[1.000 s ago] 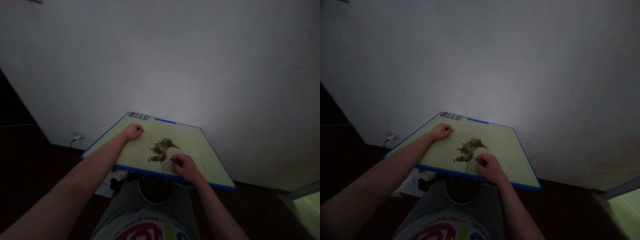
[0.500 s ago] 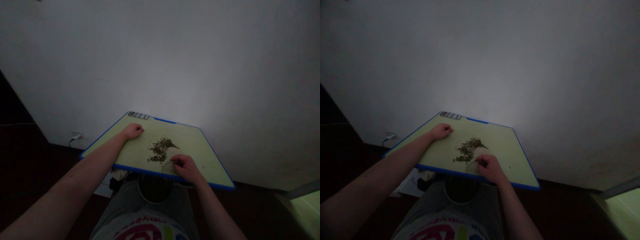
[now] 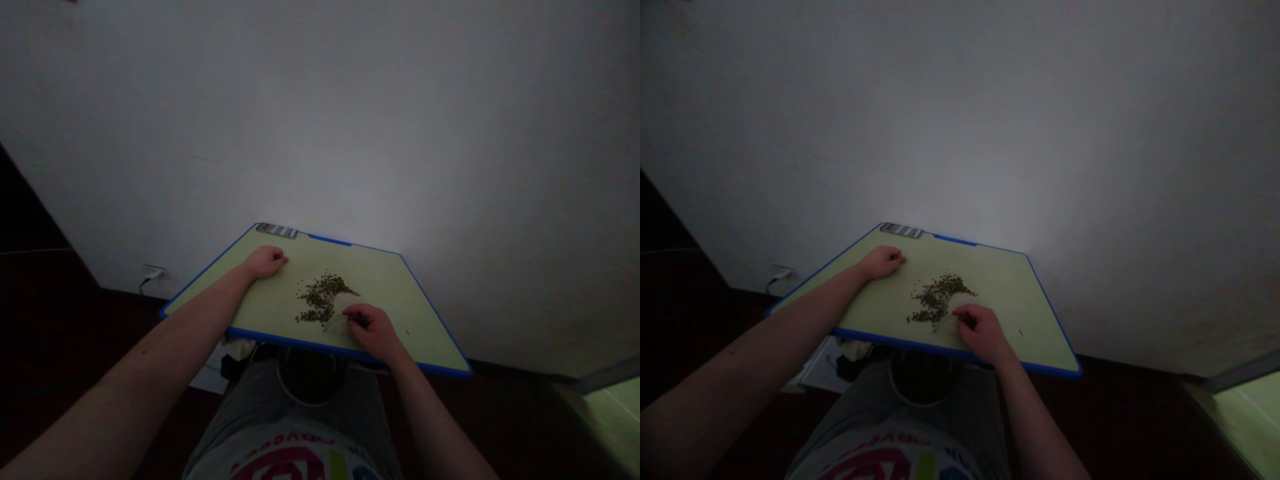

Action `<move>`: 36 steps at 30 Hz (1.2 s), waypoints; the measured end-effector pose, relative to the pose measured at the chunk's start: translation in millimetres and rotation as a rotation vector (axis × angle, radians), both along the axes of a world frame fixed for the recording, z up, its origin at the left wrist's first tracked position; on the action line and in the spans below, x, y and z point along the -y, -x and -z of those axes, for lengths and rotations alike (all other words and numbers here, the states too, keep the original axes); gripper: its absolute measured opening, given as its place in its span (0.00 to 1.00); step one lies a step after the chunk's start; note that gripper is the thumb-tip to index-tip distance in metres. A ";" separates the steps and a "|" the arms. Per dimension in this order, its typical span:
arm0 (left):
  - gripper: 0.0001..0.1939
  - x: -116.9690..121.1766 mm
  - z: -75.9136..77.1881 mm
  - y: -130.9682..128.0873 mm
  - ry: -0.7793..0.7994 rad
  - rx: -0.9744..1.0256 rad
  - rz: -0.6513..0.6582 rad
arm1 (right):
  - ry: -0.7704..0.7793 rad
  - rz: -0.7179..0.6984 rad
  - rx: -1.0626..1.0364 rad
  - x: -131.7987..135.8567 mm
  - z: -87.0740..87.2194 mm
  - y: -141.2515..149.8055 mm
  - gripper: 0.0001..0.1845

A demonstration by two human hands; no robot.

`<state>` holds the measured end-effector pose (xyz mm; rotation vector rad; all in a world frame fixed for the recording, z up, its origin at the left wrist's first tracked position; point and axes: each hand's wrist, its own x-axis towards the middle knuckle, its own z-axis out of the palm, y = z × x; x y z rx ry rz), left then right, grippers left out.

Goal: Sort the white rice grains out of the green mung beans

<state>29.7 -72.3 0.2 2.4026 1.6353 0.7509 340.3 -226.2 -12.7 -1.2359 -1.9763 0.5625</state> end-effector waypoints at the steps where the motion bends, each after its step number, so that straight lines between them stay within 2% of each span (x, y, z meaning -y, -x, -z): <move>1: 0.17 0.4 -0.2 -0.2 -0.001 -0.001 -0.003 | -0.018 0.023 0.004 -0.4 -0.8 0.4 0.13; 5: 0.17 -0.7 1.0 -0.2 -0.002 0.000 -0.003 | -0.045 0.053 0.050 -2.2 -2.9 2.6 0.14; 13: 0.16 -5.5 5.1 1.3 -0.009 0.017 0.017 | -0.027 0.009 0.117 -0.9 -6.1 5.3 0.15; 21: 0.18 -3.4 4.0 1.8 -0.025 0.001 0.022 | -0.025 0.018 0.080 -0.8 -4.2 3.4 0.14; 36: 0.17 -3.1 3.4 1.2 -0.015 -0.009 0.020 | 0.008 -0.049 0.070 3.7 -4.2 1.8 0.13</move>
